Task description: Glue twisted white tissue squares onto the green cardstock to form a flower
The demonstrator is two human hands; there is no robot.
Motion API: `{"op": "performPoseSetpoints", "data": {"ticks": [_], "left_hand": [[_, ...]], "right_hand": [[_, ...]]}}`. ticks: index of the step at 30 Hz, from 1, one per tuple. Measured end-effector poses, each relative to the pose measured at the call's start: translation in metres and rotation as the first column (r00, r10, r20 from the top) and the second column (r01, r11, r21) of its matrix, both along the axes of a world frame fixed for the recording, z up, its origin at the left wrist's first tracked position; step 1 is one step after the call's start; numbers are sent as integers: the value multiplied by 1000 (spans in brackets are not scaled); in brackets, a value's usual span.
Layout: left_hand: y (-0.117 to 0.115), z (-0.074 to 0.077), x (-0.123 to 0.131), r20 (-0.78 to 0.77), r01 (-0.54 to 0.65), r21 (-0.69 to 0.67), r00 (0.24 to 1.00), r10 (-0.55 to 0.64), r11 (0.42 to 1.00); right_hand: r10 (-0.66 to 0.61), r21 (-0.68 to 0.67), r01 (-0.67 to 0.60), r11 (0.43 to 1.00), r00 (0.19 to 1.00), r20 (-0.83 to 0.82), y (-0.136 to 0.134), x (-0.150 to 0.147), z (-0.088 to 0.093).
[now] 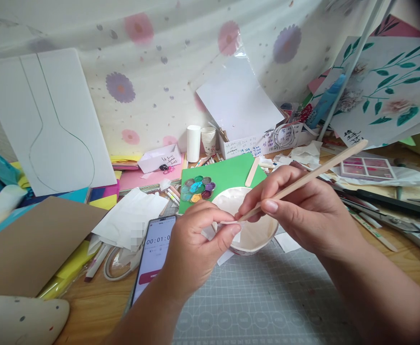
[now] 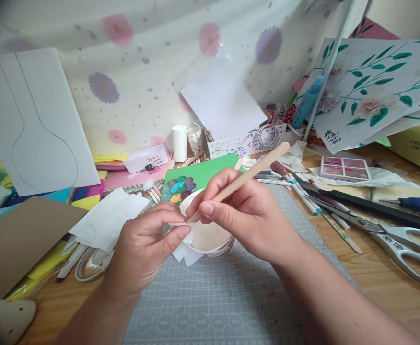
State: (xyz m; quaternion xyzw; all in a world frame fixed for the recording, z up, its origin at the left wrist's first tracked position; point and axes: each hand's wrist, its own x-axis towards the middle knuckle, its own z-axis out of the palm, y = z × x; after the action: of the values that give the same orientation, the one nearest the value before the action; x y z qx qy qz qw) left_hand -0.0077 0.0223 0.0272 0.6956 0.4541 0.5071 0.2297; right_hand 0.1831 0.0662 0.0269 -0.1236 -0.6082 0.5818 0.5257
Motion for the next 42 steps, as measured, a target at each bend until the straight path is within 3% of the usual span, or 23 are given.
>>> {"op": "performPoseSetpoints", "data": {"ticks": [14, 16, 19, 22, 25, 31, 35, 42], "left_hand": [[0, -7, -2, -9, -32, -64, 999, 31, 997], [1, -9, -3, -7, -77, 4, 997, 77, 997], [-1, -9, -3, 22, -174, 264, 984, 174, 949], [-6, -5, -1, -87, -142, 378, 978, 188, 915], [-10, -2, 1, -178, -92, 289, 973, 148, 953], [-9, -5, 2, -63, -89, 102, 993, 96, 991], [-8, -6, 2, -46, -129, 71, 990, 132, 989], [-2, -3, 1, -57, -151, 8, 987, 151, 988]], "right_hand": [[-73, 74, 69, 995, 996, 46, 1, 1, 2], [-68, 64, 65, 996, 997, 40, 1, 0, 1], [-85, 55, 85, 995, 996, 9, 2, -2, 0], [-156, 91, 159, 983, 987, -39, 1, -6, -1], [-192, 110, 200, 974, 978, -75, -4, -9, 0], [-241, 215, 234, 948, 970, 6, -10, -11, 4], [-262, 273, 248, 929, 965, 18, -12, -12, 2], [-295, 122, 297, 947, 955, -31, 5, -6, -5]]}}
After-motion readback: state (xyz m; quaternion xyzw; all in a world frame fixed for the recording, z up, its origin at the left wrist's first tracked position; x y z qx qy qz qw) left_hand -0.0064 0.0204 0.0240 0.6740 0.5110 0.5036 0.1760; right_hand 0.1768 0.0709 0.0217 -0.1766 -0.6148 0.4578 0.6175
